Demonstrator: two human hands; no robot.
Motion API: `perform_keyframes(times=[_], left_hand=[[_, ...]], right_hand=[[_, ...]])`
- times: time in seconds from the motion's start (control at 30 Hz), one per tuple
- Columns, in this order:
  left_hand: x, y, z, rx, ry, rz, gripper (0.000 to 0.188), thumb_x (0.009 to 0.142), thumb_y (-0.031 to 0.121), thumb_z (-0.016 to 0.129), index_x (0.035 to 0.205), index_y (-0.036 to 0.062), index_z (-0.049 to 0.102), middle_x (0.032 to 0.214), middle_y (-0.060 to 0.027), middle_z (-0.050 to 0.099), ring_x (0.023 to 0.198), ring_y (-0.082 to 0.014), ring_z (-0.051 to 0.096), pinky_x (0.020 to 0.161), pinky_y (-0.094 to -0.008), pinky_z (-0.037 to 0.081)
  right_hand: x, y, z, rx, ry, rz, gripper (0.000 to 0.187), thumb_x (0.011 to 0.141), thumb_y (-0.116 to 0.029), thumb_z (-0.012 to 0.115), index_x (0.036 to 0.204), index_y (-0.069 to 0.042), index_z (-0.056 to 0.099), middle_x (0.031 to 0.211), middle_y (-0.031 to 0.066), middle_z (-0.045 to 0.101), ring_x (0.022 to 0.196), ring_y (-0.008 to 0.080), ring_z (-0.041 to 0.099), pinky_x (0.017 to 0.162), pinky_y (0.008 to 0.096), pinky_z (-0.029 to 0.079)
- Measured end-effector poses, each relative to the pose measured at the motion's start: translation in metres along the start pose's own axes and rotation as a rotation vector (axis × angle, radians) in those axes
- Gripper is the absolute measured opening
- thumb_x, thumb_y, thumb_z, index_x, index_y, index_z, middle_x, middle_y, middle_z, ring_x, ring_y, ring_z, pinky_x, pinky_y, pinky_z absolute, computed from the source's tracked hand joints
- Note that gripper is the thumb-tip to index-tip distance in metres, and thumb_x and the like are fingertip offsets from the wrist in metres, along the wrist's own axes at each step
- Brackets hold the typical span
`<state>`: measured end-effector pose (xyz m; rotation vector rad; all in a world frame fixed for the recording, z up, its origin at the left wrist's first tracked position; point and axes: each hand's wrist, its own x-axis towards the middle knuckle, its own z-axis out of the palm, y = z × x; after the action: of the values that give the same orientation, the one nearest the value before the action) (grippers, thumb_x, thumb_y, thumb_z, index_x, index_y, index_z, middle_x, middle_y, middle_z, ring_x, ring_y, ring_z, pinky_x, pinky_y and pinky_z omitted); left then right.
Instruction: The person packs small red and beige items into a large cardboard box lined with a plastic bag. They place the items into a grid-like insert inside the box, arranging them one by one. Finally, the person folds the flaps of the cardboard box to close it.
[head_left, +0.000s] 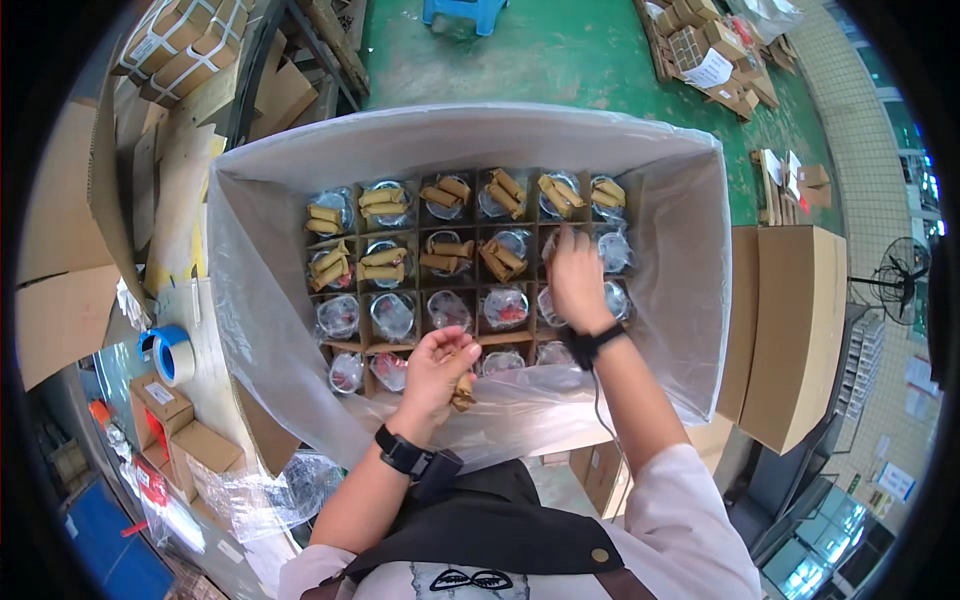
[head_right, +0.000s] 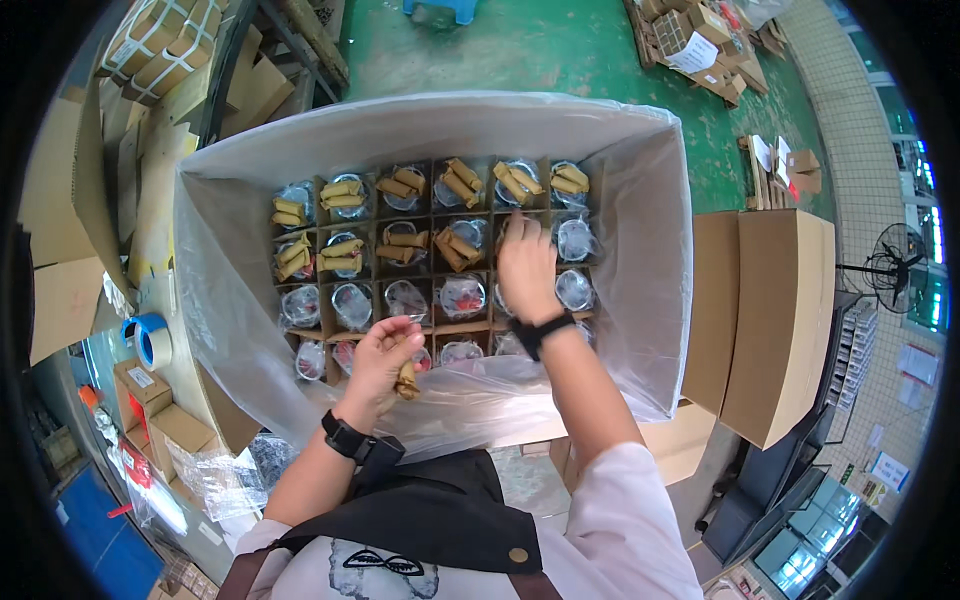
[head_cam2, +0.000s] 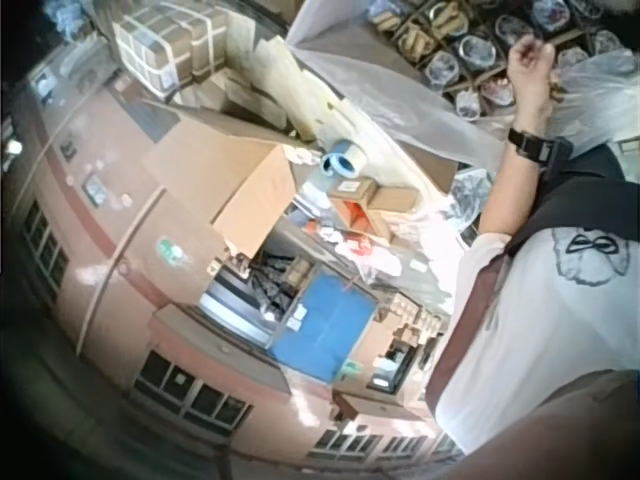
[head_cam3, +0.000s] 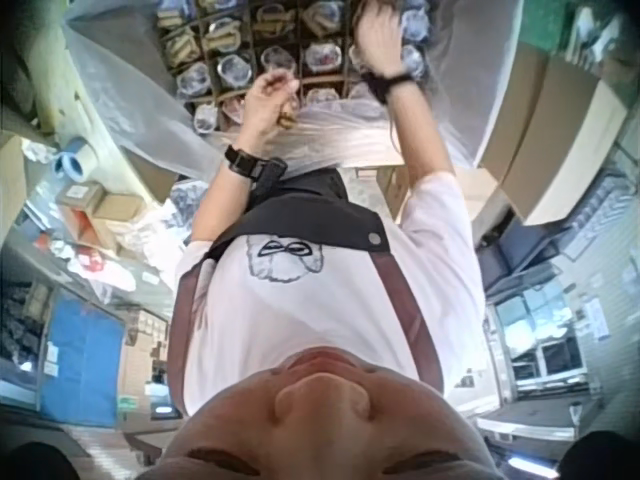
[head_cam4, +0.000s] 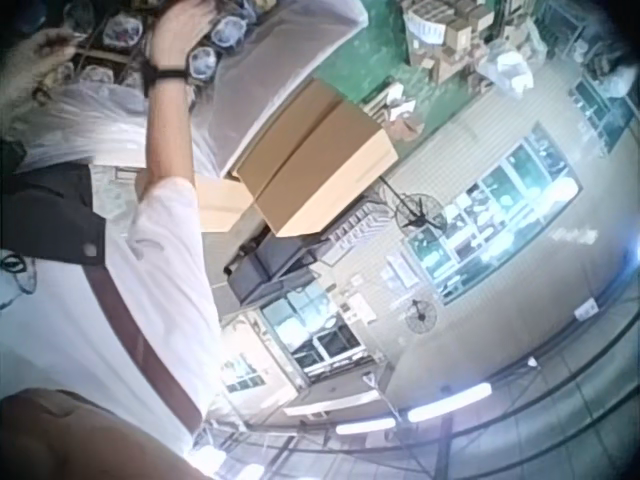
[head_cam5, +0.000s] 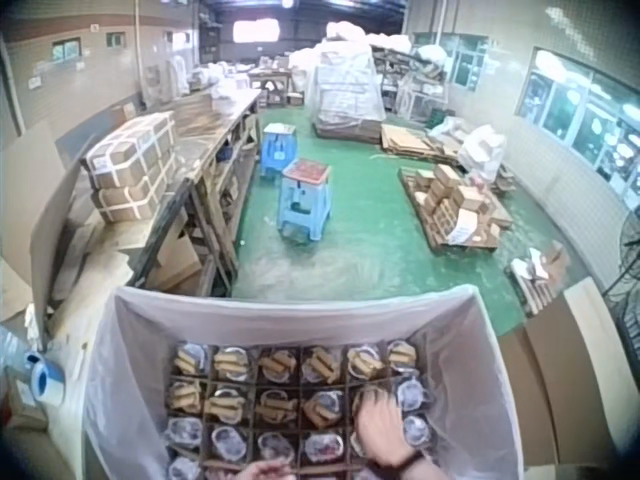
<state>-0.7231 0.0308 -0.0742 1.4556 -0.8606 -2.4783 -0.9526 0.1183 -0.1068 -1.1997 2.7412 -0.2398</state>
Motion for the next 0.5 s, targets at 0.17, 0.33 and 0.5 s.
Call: perform_keyframes(times=[0.17,0.33,0.5], left_hand=[[0.001,0.003,-0.013,-0.043,-0.087,0.070,0.027,0.087,0.003,0.065,0.111,0.0037,0.054,0.099,-0.0040,0.062,0.086,-0.0126,0.061,0.077,-0.0266,0.052],[-0.012,0.006,0.026,-0.110,-0.395,0.143,0.023,0.089,0.001,0.057,0.112,0.0040,0.054,0.099,-0.0043,0.058,0.093,-0.0137,0.057,0.073,-0.0252,0.050],[-0.027,0.012,0.049,0.342,-0.423,0.435,0.041,0.082,-0.004,0.046,0.122,0.0060,0.051,0.119,-0.0063,0.053,0.105,-0.0159,0.053,0.091,-0.0278,0.042]], right_hand=[[-0.012,-0.011,0.019,-0.045,0.095,0.015,0.058,0.088,-0.029,0.059,0.134,0.001,0.040,0.125,0.0214,0.048,0.120,0.0352,0.043,0.095,0.0480,0.038],[-0.077,-0.073,-0.063,1.726,-0.940,0.289,0.044,0.094,-0.036,0.058,0.116,0.001,0.052,0.085,0.0049,0.061,0.075,0.0143,0.057,0.064,0.0269,0.044],[-0.082,-0.028,-0.086,1.544,-1.031,0.135,0.040,0.095,-0.029,0.058,0.121,0.000,0.049,0.090,0.0029,0.061,0.076,0.0097,0.055,0.066,0.0243,0.044]])
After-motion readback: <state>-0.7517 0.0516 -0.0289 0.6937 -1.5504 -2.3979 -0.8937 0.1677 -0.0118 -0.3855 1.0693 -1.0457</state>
